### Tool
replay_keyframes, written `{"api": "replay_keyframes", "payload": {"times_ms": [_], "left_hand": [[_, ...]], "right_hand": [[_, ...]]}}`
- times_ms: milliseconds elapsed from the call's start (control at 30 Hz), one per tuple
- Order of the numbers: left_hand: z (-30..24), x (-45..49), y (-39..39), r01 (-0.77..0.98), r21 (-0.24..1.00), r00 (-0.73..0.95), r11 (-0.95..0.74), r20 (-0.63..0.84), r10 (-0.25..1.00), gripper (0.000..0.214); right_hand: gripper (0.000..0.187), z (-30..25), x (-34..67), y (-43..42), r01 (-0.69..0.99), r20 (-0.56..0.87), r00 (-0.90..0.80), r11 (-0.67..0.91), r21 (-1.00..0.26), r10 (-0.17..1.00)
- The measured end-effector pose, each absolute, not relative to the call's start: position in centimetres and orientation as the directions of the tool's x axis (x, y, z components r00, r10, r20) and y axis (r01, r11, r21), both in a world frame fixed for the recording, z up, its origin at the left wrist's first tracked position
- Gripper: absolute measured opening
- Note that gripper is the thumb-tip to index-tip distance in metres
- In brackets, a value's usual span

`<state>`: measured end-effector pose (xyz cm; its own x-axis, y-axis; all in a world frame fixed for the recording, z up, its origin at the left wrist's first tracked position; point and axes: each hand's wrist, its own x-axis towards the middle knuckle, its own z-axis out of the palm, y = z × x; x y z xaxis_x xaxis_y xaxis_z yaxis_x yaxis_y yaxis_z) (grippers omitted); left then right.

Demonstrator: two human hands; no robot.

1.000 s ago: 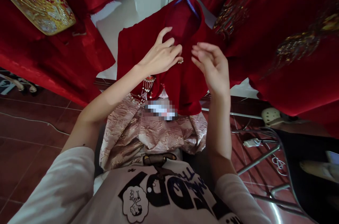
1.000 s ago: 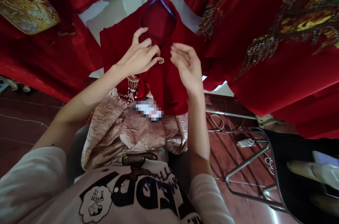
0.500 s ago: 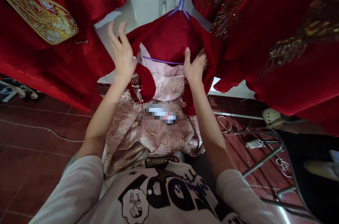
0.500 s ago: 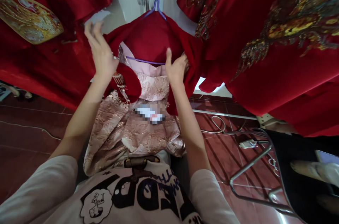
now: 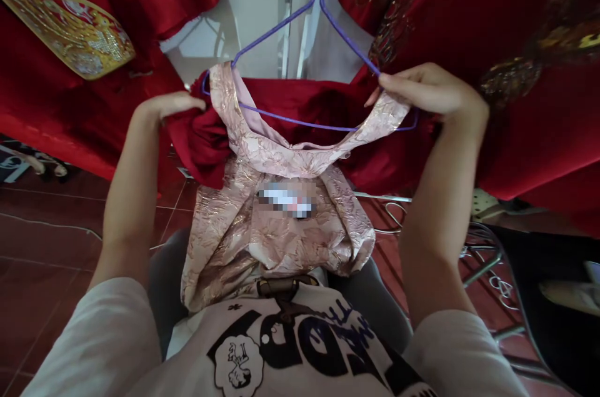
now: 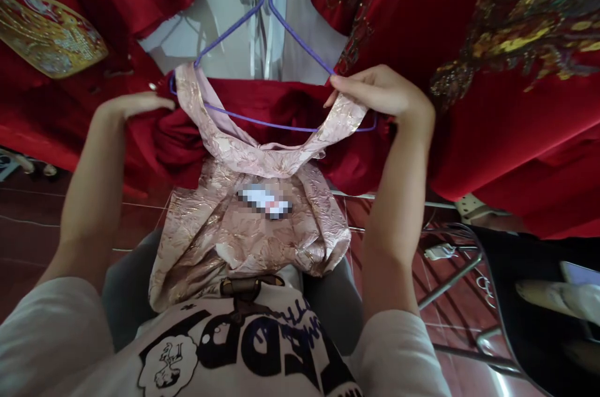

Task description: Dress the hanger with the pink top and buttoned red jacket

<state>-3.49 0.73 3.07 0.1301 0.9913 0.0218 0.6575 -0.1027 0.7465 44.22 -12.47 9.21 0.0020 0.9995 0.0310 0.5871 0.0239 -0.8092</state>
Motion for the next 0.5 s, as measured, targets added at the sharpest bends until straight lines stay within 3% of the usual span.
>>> {"api": "replay_keyframes", "payload": {"times_ms": [67,100,167,233,333,500], "left_hand": [[2.2,-4.0,-0.2,0.708,0.703,0.293,-0.061,-0.213,0.932,0.076],[1.9,-4.0,-0.5,0.72,0.691,0.328,-0.065,-0.256,0.909,0.09],[1.7,-3.3,-0.7,0.671,0.718,0.354,-0.184,-0.092,0.931,0.122],[2.1,-2.0,-0.5,0.554,0.756,0.351,-0.349,0.168,0.921,0.136],[3.4,0.9,0.1,0.439,0.758,0.32,-0.482,0.37,0.872,0.115],[4.6,4.3,0.5,0.474,0.757,0.211,-0.45,0.398,0.893,0.096]], "right_hand": [[0.036,9.2,44.7,-13.0,0.498,0.031,-0.035,0.044,-0.866,0.999],[0.032,8.9,44.8,-13.0,0.468,0.066,-0.019,0.068,-0.881,0.998],[0.024,8.0,44.7,-12.8,0.445,0.151,0.071,0.104,-0.89,0.986],[0.021,7.1,44.2,-12.6,0.44,0.217,0.18,0.118,-0.89,0.959],[0.02,6.2,43.5,-12.6,0.421,0.271,0.282,0.135,-0.897,0.92],[0.017,5.3,43.4,-12.7,0.372,0.359,0.31,0.236,-0.898,0.88]]}}
